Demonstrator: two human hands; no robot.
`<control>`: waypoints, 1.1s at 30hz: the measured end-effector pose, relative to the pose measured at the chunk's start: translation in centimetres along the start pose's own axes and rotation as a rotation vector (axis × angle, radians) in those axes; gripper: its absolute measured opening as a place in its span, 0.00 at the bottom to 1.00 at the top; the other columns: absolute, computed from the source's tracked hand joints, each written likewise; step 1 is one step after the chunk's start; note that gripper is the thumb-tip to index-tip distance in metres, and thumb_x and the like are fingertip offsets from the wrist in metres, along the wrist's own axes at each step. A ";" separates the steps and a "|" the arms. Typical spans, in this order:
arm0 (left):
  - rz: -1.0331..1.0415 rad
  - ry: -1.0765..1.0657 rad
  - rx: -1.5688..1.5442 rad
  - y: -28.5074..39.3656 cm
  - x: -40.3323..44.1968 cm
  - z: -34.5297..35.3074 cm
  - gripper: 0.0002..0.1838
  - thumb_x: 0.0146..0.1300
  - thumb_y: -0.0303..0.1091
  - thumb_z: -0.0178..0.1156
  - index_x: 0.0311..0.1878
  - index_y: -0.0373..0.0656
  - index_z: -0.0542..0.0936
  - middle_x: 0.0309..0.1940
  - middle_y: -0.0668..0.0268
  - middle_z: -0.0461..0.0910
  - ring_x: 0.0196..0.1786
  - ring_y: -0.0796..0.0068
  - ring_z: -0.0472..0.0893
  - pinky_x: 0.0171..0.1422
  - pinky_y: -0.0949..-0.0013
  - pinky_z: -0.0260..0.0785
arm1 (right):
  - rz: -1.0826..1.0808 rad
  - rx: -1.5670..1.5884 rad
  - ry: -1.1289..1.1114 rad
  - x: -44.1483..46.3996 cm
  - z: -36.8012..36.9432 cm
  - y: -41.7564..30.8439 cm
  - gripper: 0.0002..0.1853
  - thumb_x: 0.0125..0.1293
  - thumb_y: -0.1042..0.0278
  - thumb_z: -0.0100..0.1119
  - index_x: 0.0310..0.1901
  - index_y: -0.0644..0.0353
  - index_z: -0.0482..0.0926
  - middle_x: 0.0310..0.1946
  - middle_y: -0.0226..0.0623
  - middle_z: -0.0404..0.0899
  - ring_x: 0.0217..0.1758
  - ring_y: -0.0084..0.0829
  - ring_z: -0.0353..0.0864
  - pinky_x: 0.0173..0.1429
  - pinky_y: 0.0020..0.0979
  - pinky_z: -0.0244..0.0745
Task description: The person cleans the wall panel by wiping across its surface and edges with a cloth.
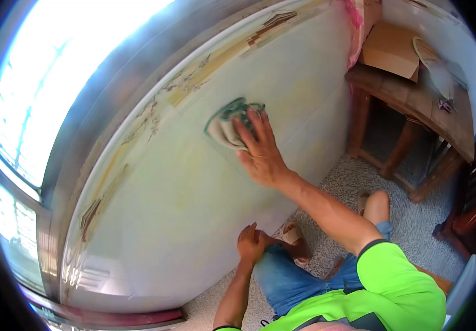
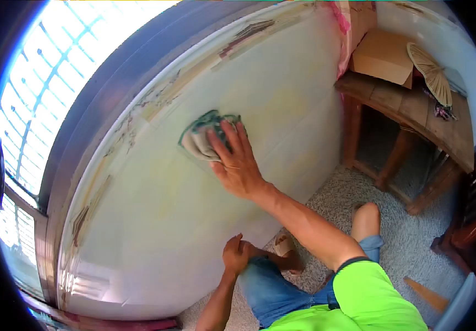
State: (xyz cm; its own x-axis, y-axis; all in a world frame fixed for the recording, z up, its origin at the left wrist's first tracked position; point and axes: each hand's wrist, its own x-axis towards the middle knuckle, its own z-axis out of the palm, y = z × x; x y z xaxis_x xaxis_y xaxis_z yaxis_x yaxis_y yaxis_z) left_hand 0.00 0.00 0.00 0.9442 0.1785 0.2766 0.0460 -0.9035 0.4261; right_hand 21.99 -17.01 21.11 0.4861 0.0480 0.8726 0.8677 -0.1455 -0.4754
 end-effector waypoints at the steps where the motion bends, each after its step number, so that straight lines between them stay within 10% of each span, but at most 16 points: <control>1: -0.005 0.017 -0.042 -0.4 -0.5 -1.0 0.25 0.64 0.44 0.64 0.61 0.41 0.82 0.55 0.48 0.84 0.63 0.48 0.80 0.71 0.51 0.69 | -0.039 -0.168 0.008 1.1 0.3 -0.2 0.39 0.67 0.62 0.62 0.79 0.48 0.61 0.81 0.51 0.49 0.83 0.62 0.47 0.82 0.65 0.45; 6: -0.041 0.010 -0.118 -0.5 0.4 0.3 0.23 0.64 0.41 0.61 0.60 0.40 0.82 0.53 0.49 0.84 0.58 0.46 0.81 0.66 0.50 0.73 | -0.174 -0.399 0.346 9.9 -3.8 10.0 0.32 0.66 0.68 0.59 0.72 0.64 0.66 0.75 0.62 0.57 0.78 0.66 0.55 0.81 0.61 0.50; 13: -0.047 0.013 -0.095 0.2 1.2 0.3 0.20 0.65 0.40 0.62 0.56 0.42 0.83 0.51 0.53 0.85 0.56 0.49 0.82 0.63 0.51 0.74 | 0.427 -0.229 0.385 6.1 -9.2 23.9 0.30 0.77 0.61 0.51 0.73 0.68 0.61 0.72 0.66 0.58 0.74 0.65 0.59 0.78 0.51 0.58; 24: -0.010 -0.032 -0.018 1.6 1.6 1.2 0.18 0.63 0.38 0.65 0.55 0.43 0.84 0.50 0.54 0.85 0.55 0.52 0.83 0.63 0.52 0.75 | 0.322 -0.073 -0.106 -9.8 5.1 -1.8 0.41 0.63 0.73 0.61 0.79 0.54 0.58 0.82 0.56 0.40 0.82 0.76 0.36 0.82 0.67 0.44; 33: -0.006 -0.027 -0.040 1.3 1.8 1.4 0.18 0.64 0.36 0.64 0.55 0.39 0.85 0.52 0.55 0.86 0.57 0.52 0.83 0.64 0.56 0.75 | 0.280 -0.304 0.281 0.6 -2.0 10.5 0.35 0.70 0.65 0.59 0.77 0.62 0.61 0.80 0.58 0.45 0.81 0.69 0.45 0.83 0.60 0.47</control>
State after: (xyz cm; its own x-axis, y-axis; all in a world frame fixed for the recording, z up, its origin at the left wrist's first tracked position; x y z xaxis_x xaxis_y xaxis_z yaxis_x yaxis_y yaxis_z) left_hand 2.16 -1.38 -0.15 0.9525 0.1729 0.2505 0.0394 -0.8861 0.4618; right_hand 31.19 -20.54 16.85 0.6130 -0.2958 0.7326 0.6180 -0.3982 -0.6779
